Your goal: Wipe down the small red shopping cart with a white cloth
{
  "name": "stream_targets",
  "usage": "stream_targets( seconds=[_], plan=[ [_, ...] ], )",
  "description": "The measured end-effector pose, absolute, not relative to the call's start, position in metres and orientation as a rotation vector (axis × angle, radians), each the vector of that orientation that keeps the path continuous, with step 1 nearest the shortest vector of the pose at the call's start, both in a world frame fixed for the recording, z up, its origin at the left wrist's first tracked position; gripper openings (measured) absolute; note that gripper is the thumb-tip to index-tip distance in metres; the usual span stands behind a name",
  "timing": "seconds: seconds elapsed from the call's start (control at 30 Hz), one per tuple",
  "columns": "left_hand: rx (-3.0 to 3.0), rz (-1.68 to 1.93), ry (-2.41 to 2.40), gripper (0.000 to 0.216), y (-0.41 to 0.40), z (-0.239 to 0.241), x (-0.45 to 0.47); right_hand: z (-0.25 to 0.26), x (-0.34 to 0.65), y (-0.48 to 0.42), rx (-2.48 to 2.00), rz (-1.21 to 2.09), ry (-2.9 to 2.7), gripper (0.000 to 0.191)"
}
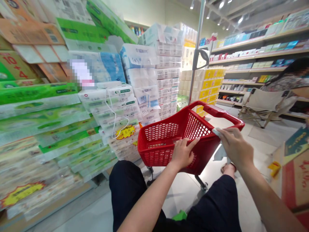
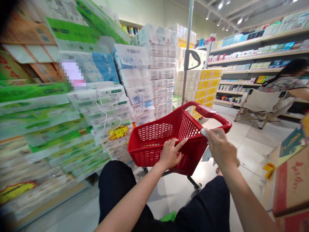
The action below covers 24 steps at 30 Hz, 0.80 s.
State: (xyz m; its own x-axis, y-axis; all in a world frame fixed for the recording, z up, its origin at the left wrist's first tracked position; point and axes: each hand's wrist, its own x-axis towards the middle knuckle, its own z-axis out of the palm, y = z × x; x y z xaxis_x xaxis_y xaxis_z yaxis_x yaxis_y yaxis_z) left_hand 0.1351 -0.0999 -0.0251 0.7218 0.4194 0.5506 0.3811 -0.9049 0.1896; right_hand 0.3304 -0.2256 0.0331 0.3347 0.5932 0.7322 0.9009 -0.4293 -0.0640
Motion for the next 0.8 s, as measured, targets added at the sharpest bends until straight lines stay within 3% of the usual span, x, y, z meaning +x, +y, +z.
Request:
stream_targets(
  seconds=[0.13,0.37,0.6,0.8],
  plan=[
    [2.869,0.916,0.658,0.081,-0.101,-0.024,0.132,0.020,0.313,-0.219,-2.076,-0.789,-1.517,0.034],
    [2.852,0.924,0.663,0.083,-0.105,-0.024,0.135,0.027,0.350,-0.229,-1.936,-0.875,-1.052,0.033],
    [2.825,0.914,0.665,0.085,-0.109,-0.023,0.134,-0.005,0.331,-0.215,-1.816,-0.713,-1.095,0.029],
    [2.801,0.929,0.657,0.085,-0.111,-0.023,0.131,0.006,0.371,-0.213,-1.690,-0.780,-0.882,0.028]
  ],
)
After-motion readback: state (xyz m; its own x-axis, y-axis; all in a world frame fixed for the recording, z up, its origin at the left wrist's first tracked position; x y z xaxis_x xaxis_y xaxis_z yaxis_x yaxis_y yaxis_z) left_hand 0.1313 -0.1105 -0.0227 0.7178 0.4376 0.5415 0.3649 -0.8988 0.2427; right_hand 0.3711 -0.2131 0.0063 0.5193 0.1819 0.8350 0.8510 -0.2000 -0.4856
